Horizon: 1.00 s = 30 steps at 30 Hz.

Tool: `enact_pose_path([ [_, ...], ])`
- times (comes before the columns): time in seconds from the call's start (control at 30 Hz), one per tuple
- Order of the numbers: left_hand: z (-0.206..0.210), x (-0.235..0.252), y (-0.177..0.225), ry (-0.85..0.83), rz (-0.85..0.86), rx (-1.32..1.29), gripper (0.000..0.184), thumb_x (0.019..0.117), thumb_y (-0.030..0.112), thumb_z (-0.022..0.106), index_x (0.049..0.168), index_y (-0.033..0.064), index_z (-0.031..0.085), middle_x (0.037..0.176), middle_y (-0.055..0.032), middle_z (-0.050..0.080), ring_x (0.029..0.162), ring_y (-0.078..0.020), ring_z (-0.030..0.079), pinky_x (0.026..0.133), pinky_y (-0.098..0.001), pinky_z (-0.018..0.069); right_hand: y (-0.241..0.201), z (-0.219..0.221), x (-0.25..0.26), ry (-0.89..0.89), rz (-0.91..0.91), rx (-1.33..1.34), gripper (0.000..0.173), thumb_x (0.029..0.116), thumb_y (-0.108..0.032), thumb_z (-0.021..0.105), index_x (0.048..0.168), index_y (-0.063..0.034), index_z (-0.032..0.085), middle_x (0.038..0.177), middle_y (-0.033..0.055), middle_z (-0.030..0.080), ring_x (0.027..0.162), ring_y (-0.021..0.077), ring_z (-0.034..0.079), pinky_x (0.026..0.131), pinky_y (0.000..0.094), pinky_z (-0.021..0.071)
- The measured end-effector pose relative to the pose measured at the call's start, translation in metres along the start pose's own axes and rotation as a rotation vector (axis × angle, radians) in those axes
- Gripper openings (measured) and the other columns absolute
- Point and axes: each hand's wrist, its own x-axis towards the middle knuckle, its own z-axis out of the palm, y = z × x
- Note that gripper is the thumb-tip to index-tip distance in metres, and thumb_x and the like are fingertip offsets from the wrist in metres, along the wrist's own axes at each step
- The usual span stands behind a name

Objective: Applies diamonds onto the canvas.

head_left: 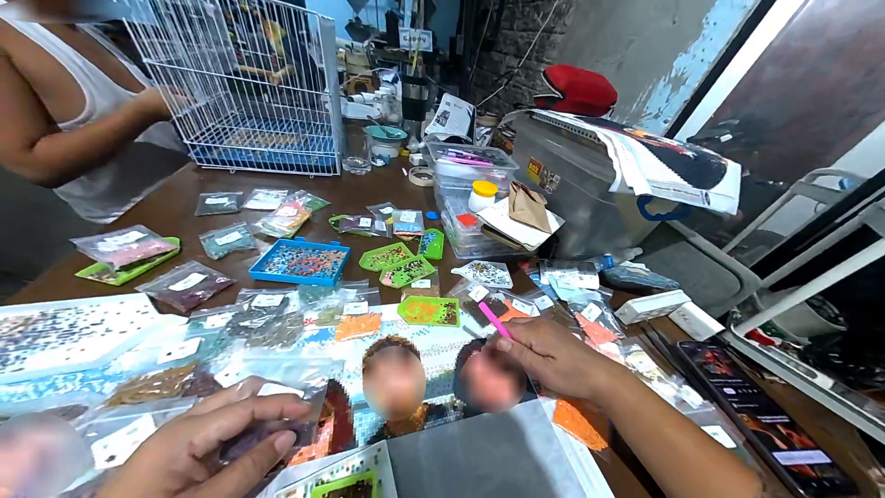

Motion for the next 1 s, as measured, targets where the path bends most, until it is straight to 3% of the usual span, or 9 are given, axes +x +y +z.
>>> enact_pose_path([
  [0.37, 0.001, 0.000, 0.002, -0.001, -0.013, 0.001, 0.024, 0.0933, 0.006, 0.065, 0.112, -0.0065, 0.072, 0.105, -0.0118, 0.068, 0.095, -0.0030, 0.061, 0.085, -0.0197, 0.0506, -0.003, 0.012, 0.008, -0.022, -0.078, 0.111, 0.050, 0.1107, -0.035, 0.033, 0.116, -0.0055, 0.072, 0.104, 0.0072, 0.070, 0.100, 0.0130, 0.065, 0.093, 0.0362, 0.0504],
  [0.63, 0.001, 0.000, 0.000, -0.005, -0.024, 0.008, 0.024, 0.0933, 0.006, 0.065, 0.113, -0.0066, 0.071, 0.106, -0.0140, 0.067, 0.096, -0.0049, 0.062, 0.086, -0.0209, 0.0514, -0.009, 0.018, 0.010, -0.100, -0.248, 0.192, 0.053, 0.1114, -0.034, 0.029, 0.118, -0.0008, 0.071, 0.115, 0.0137, 0.071, 0.114, 0.0201, 0.064, 0.103, 0.0412, 0.0464],
  [0.83, 0.000, 0.000, -0.001, -0.002, -0.012, 0.007, 0.023, 0.0926, 0.006, 0.066, 0.111, -0.0070, 0.072, 0.106, -0.0134, 0.067, 0.098, -0.0044, 0.061, 0.088, -0.0211, 0.0503, 0.004, 0.008, 0.008, 0.020, -0.108, 0.082, 0.047, 0.1095, -0.031, 0.036, 0.109, -0.0047, 0.074, 0.105, 0.0059, 0.072, 0.101, 0.0123, 0.066, 0.093, 0.0360, 0.0515],
  [0.93, 0.000, 0.000, -0.002, -0.001, -0.009, -0.004, 0.024, 0.0925, 0.005, 0.065, 0.112, -0.0079, 0.071, 0.107, -0.0123, 0.068, 0.097, -0.0029, 0.061, 0.088, -0.0202, 0.0505, 0.006, 0.002, 0.004, 0.037, -0.096, 0.030, 0.047, 0.1090, -0.031, 0.036, 0.106, -0.0055, 0.075, 0.101, 0.0052, 0.072, 0.097, 0.0125, 0.066, 0.090, 0.0378, 0.0519],
  [1.0, 0.000, 0.000, -0.002, 0.001, -0.007, -0.023, 0.024, 0.0920, 0.004, 0.065, 0.112, -0.0086, 0.070, 0.107, -0.0113, 0.068, 0.095, -0.0014, 0.062, 0.085, -0.0190, 0.0517, 0.008, -0.002, 0.000, 0.055, -0.101, -0.001, 0.047, 0.1085, -0.031, 0.036, 0.103, -0.0059, 0.075, 0.091, 0.0037, 0.070, 0.086, 0.0111, 0.065, 0.081, 0.0346, 0.0528],
])
